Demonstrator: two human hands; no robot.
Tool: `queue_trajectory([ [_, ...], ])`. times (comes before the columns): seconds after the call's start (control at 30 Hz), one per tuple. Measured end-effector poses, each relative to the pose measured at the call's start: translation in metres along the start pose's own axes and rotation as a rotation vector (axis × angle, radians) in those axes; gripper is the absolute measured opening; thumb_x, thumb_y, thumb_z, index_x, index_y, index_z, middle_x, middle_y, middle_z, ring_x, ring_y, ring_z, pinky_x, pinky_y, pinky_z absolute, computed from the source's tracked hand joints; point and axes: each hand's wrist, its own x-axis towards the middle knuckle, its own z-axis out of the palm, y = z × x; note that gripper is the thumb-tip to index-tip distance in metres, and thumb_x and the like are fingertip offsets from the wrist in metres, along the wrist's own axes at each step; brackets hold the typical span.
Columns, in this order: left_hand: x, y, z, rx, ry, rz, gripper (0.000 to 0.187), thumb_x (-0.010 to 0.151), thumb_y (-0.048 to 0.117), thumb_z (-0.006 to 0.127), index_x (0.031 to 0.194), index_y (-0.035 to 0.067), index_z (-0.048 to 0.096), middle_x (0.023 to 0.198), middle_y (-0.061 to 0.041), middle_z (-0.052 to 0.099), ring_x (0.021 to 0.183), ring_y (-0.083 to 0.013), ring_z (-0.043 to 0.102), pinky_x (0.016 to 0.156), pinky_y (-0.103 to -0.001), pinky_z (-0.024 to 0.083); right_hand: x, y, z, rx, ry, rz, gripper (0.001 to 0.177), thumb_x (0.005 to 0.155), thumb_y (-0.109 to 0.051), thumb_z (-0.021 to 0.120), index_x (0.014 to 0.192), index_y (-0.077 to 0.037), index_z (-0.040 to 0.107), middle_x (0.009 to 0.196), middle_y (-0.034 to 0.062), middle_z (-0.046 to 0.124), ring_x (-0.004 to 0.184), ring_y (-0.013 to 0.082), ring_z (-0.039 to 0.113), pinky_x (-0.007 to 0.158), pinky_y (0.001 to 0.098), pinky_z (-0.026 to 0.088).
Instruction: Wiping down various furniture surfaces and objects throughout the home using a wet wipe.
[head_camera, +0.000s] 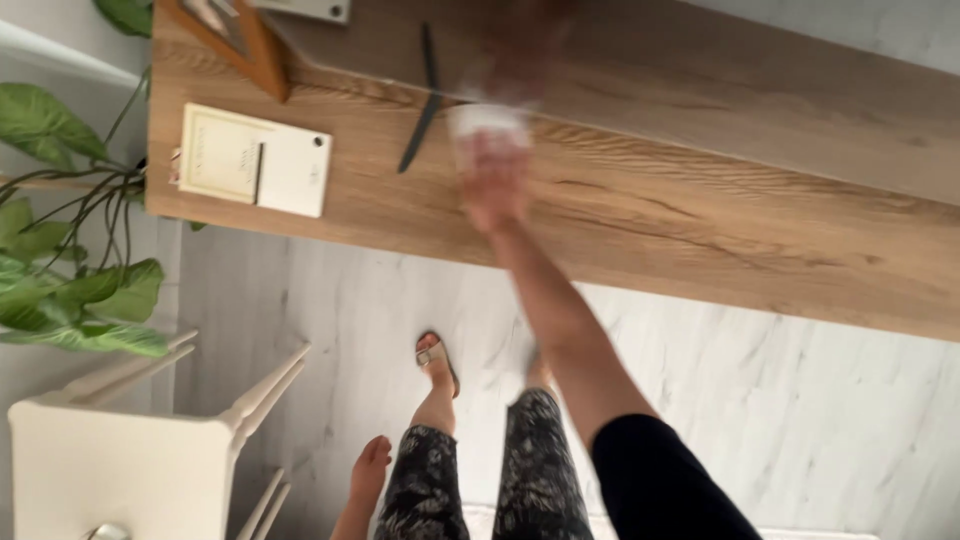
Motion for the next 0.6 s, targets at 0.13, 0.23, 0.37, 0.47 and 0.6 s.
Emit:
queue_trajectory([
  [0.13,0.016,-0.005,0.025,-0.18,0.026,-0.103,0.06,0.1,0.048,0.056,0.144,0.007,0.059,0.125,-0.009,0.072,0.111,-0.0258,0.069,0.094,-0.04,0.051,0.006,0.021,-0.052,0.366,0.121,-0.29,0.065,0.104,-0.047,0.035,0.162,-0.028,0.015,0.172,0.0032,0.012,0.158,0.0349,0.006,0.125,0.0541,0.001],
  [0.23,-0.008,-0.007,0.051,-0.242,0.047,-0.03,0.061,0.101,0.048,0.053,0.146,0.008,0.057,0.129,-0.011,0.072,0.113,-0.0253,0.068,0.094,-0.04,0.05,0.001,0.111,-0.038,0.412,0.182,-0.253,0.069,0.098,-0.051,0.047,0.159,-0.029,0.025,0.17,0.0063,0.02,0.156,0.036,0.015,0.123,0.0559,0.009],
  [0.37,-0.033,-0.012,0.109,-0.263,0.073,-0.016,0.062,0.101,0.049,0.051,0.147,0.008,0.055,0.132,-0.012,0.07,0.116,-0.0251,0.066,0.096,-0.041,0.049,0.007,0.3,0.069,0.443,0.642,-0.092,0.077,0.09,-0.046,0.077,0.156,-0.02,0.048,0.163,0.0172,0.033,0.151,0.0446,0.028,0.12,0.0575,0.031],
  [0.47,-0.046,-0.012,0.159,-0.135,0.093,-0.069,0.062,0.104,0.05,0.049,0.148,0.006,0.054,0.133,-0.01,0.069,0.119,-0.0248,0.065,0.099,-0.04,0.048,-0.017,0.443,0.146,0.516,0.268,0.237,0.074,0.103,-0.044,0.065,0.167,-0.027,0.032,0.171,0.0059,0.032,0.158,0.0303,0.029,0.13,0.0487,0.027],
  [0.6,-0.056,0.005,0.227,-0.04,0.061,0.032,0.062,0.104,0.05,0.052,0.145,0.004,0.057,0.129,-0.013,0.073,0.115,-0.0263,0.067,0.1,-0.038,0.051,-0.112,0.592,0.204,0.193,0.151,0.421,0.077,0.111,-0.058,0.044,0.165,-0.017,0.008,0.171,0.0108,0.009,0.154,0.0343,0.005,0.122,0.053,0.011],
])
